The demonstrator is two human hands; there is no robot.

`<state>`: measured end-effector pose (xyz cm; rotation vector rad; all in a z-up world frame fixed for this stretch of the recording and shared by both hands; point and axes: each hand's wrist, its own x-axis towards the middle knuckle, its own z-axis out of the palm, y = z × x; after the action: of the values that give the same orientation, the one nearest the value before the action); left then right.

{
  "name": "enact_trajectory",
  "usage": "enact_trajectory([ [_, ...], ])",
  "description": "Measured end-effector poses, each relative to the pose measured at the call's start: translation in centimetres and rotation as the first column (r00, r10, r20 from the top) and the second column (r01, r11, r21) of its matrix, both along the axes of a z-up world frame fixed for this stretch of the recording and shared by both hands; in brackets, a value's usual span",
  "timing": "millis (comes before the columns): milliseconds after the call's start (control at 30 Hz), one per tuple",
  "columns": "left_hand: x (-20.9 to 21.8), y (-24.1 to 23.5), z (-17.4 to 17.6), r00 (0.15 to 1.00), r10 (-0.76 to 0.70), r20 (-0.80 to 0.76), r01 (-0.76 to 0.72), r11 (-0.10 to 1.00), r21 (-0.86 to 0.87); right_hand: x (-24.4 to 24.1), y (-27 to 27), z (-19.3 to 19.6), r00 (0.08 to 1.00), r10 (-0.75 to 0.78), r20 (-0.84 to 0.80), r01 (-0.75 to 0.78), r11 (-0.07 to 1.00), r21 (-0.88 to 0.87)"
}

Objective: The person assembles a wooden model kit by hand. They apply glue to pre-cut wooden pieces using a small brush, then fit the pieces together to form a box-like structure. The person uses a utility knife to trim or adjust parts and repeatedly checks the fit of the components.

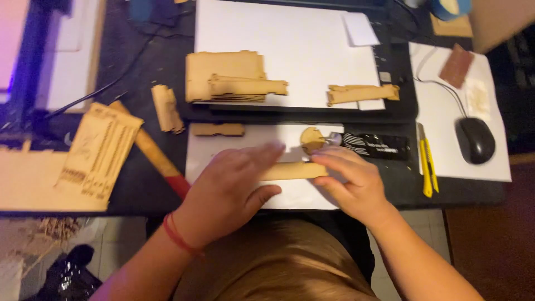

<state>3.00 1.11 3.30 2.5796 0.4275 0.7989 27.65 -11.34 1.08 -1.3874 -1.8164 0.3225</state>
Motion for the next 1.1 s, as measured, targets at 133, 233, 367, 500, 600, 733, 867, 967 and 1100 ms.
enact_trajectory([
  [133, -2.6, 0.8, -1.4, 0.997, 0.016, 0.069, 0.009, 0.935, -0.354, 0.6, -0.6, -0.6, 0.978, -0.195, -0.079, 0.186, 0.976, -0.114],
  [233, -2.5, 0.1, -4.5, 0.990, 0.064, 0.124, -0.016, 0.936, -0.352, 1.2, -1.1, -1.7, 0.961, -0.210, -0.178, 0.196, 0.976, -0.097],
  [367, -1.2, -1.5, -2.4, 0.956, 0.141, 0.256, -0.084, 0.972, -0.221, 2.5, -2.0, -1.6, 0.975, -0.179, -0.131, 0.182, 0.983, 0.009],
  [500, -0.7, -2.7, 1.7, 0.943, 0.070, 0.326, -0.011, 0.984, -0.179, 0.2, -1.9, 2.2, 0.955, -0.217, 0.202, 0.217, 0.976, 0.021],
  [600, -0.4, -3.6, 3.6, 0.927, 0.040, 0.372, -0.030, 0.999, -0.033, -3.0, -2.3, 3.7, 0.962, -0.162, 0.221, 0.141, 0.984, 0.106],
  [733, -0.2, -4.7, 4.9, 0.907, 0.036, 0.420, -0.089, 0.990, 0.107, -6.9, -2.9, 4.6, 0.962, -0.089, -0.257, 0.094, 0.996, 0.008],
  [867, -0.3, -5.3, 5.1, 0.894, 0.024, 0.447, -0.069, 0.994, 0.085, -8.7, -2.7, 5.4, 0.893, -0.071, -0.444, 0.097, 0.995, 0.037],
  [967, -0.3, -5.2, 6.7, 0.906, 0.013, 0.422, -0.028, 0.999, 0.028, -9.2, -2.8, 6.1, 0.907, -0.108, -0.407, 0.145, 0.988, 0.061],
  [1100, -0.4, -6.0, 4.7, 0.920, -0.015, 0.393, 0.029, 0.999, -0.030, -9.8, -2.9, 7.1, 0.938, -0.200, -0.284, 0.226, 0.972, 0.061],
])
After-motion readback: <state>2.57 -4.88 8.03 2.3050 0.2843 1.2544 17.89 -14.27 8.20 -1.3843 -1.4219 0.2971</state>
